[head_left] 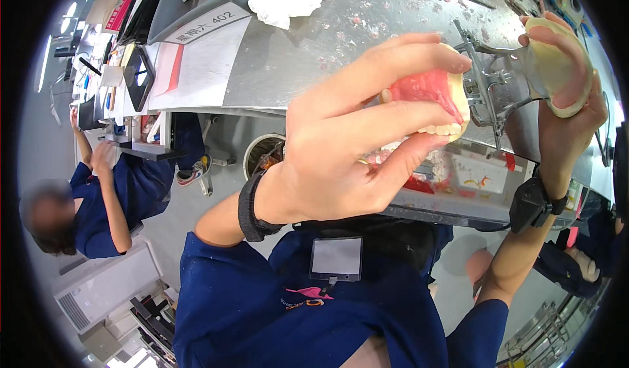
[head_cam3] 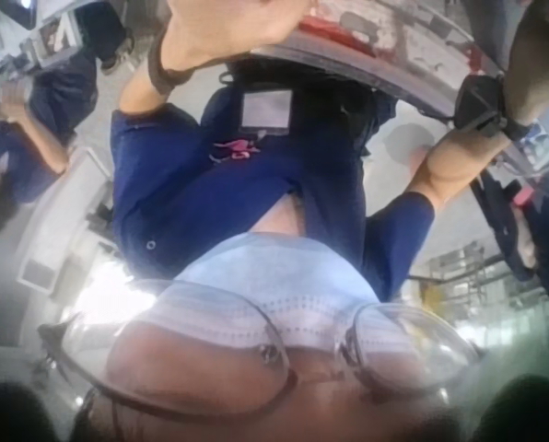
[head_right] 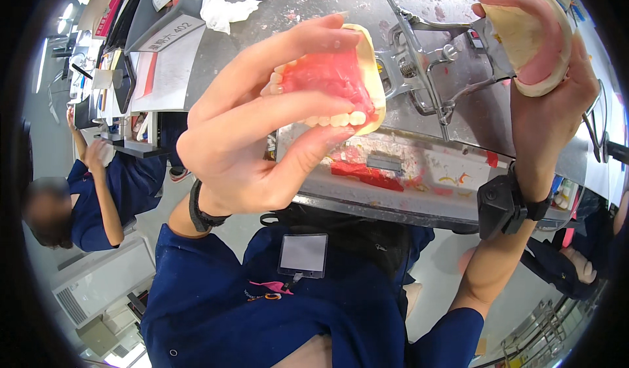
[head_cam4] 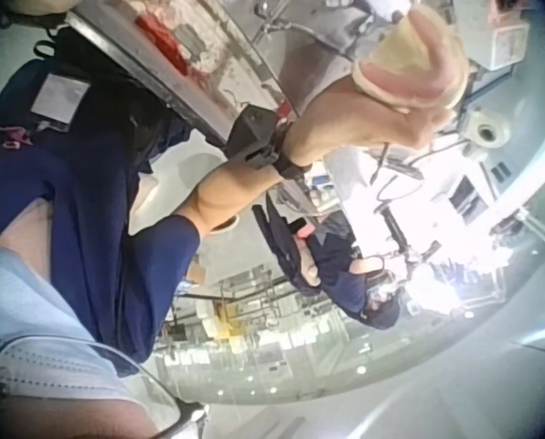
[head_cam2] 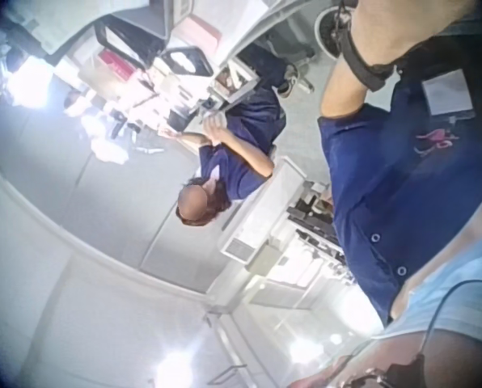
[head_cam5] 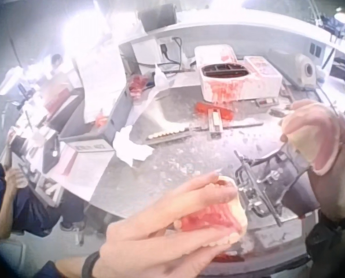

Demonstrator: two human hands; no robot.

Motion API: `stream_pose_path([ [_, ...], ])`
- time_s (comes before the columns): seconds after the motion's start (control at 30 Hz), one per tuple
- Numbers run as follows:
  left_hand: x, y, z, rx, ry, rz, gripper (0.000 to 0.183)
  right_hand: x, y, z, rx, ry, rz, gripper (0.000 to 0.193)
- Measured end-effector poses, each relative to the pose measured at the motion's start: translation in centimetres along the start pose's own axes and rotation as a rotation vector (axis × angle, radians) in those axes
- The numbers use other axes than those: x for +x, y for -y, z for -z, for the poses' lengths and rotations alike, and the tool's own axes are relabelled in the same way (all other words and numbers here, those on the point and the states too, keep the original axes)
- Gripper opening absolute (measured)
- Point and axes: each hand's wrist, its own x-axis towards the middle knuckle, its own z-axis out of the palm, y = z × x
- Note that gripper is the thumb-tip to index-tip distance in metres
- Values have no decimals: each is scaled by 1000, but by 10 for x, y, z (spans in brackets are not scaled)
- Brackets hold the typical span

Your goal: Adjusting the fit of a set of dentures on a dental model using a drill and manual tools.

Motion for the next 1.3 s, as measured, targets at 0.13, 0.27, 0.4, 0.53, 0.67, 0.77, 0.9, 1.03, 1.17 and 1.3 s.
stream_pose_path([
  [0.13,-2,3,-1,-8,1,-30,28,-2,-5,-4,-288,3,162,47],
  [0.27,-2,5,-1,-22,4,-52,29,-4,1,-1,-7,5,6,47],
  [0.4,-3,4,-1,-33,-4,-31,30,-1,6,1,213,-11,-123,53],
  [0.53,-2,3,-1,-58,-13,-1,29,-1,6,-1,242,-114,-203,59],
  [0.67,0,4,2,-31,0,15,30,-1,5,3,284,-28,-200,63],
  [0.77,2,6,2,2,24,-37,32,1,3,7,315,9,-226,63],
  [0.9,2,2,-2,4,6,20,33,1,2,6,297,-5,-196,63],
  [1.03,3,4,-8,11,-27,-22,32,-3,6,2,279,-86,-246,61],
  [1.17,3,6,-10,11,-26,-37,32,-3,10,-2,222,-113,-250,61],
  [1.3,1,0,-10,16,-2,6,31,1,12,-3,120,28,-135,60],
])
